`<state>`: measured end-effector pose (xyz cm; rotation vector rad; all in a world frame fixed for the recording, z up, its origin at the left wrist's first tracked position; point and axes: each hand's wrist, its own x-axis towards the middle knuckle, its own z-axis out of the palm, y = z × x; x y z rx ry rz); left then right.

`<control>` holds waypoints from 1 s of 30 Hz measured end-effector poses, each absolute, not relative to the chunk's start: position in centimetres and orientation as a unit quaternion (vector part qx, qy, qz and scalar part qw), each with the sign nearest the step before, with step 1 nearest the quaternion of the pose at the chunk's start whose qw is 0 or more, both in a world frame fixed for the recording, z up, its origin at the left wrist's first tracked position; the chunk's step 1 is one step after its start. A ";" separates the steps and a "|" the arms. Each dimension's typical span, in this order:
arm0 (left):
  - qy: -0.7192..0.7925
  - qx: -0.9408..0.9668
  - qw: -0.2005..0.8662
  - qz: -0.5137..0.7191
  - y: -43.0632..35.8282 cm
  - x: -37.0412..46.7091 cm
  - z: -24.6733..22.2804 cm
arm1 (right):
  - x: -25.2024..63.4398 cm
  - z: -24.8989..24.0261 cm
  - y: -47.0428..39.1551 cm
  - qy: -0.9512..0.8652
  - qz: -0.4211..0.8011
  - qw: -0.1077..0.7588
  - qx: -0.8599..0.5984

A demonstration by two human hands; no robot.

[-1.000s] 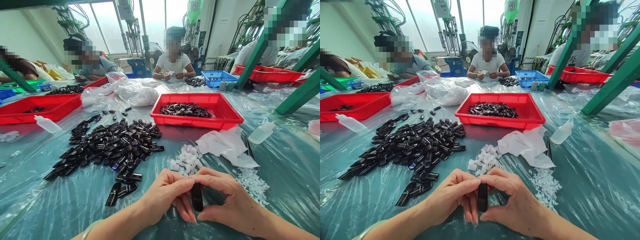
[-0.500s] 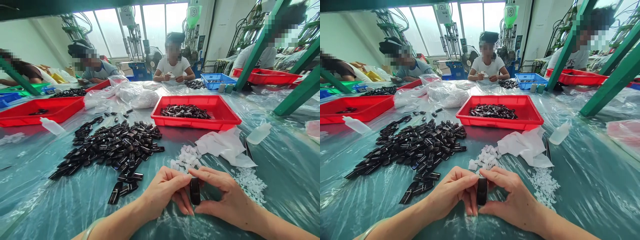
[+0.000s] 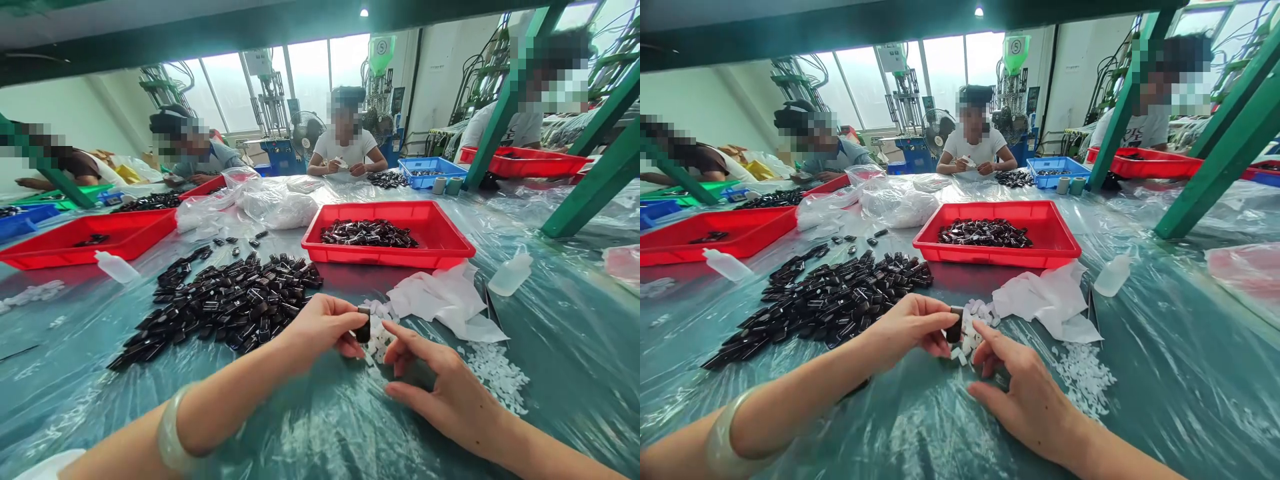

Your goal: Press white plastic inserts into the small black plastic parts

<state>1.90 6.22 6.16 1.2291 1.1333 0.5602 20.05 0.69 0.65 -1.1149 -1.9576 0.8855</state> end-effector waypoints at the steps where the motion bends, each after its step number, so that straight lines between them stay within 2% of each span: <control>1: 0.502 0.543 0.624 0.251 7.2 2.1 6.9 | 20.1 0.8 0.6 -0.758 0.341 0.349 -0.432; 8: 0.510 0.593 0.514 0.351 15.1 6.0 11.4 | 20.1 1.1 0.5 -0.777 0.334 0.314 -0.431; 12: 0.505 0.637 0.451 0.367 17.0 6.4 11.9 | 20.2 1.3 0.6 -0.785 0.331 0.298 -0.431; 17: 0.533 0.726 0.349 0.258 14.0 2.8 9.3 | 20.3 1.4 0.3 -0.797 0.329 0.284 -0.419; 25: 0.540 0.830 0.103 0.092 8.4 -2.6 4.8 | 20.1 1.3 0.4 -0.805 0.318 0.286 -0.412; 30: 0.523 0.849 0.052 0.058 7.4 -1.6 4.8 | 20.1 1.3 0.4 -0.802 0.308 0.308 -0.408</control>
